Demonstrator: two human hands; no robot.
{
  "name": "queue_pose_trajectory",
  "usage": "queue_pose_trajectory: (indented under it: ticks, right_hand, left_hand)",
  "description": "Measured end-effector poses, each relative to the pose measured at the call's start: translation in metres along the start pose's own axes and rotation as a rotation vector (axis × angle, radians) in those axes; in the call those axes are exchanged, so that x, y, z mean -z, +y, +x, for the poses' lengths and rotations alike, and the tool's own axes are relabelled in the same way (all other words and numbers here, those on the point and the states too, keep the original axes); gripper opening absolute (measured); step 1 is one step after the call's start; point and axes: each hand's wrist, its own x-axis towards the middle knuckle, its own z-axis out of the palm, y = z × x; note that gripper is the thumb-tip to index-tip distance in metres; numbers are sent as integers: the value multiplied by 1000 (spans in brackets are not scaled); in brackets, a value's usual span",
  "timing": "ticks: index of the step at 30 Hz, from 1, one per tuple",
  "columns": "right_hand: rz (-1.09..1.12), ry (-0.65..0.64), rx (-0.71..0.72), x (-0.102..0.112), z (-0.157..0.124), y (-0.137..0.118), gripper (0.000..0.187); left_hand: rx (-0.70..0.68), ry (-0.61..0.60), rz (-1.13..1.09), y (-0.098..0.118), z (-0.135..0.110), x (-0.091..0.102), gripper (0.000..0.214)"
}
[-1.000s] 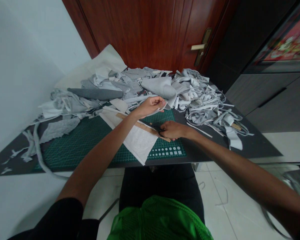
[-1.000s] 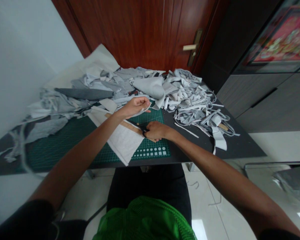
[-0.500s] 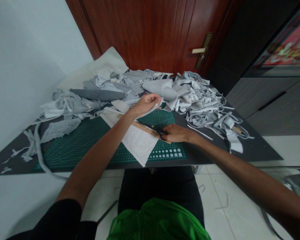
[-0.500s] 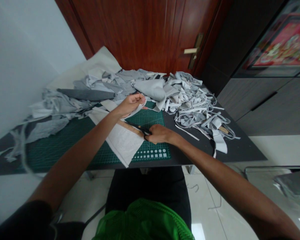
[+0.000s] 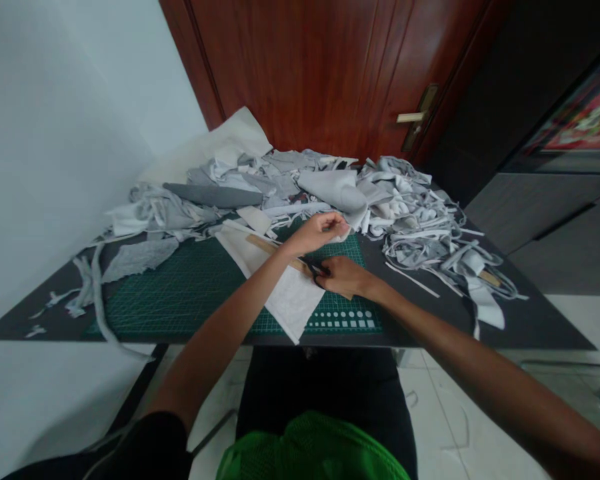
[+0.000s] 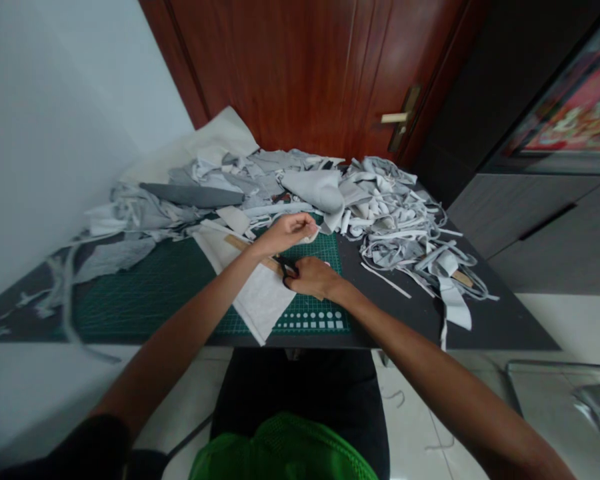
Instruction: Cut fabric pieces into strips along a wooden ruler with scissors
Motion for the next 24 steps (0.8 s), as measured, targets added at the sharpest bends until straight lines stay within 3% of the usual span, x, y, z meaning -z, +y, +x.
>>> queue_pose_trajectory:
  ticks: [5, 11, 24]
  right_hand:
    - [-23, 39, 74, -7, 7, 4, 33]
    - [-79, 44, 84, -6, 6, 10, 35]
    - [-185, 83, 42, -6, 1, 9, 38]
  left_hand:
    - [-58, -80, 176, 13, -11, -17, 33]
    - [-59, -74, 165, 22, -14, -20, 22]
    - [-31, -44, 18, 13, -13, -27, 42]
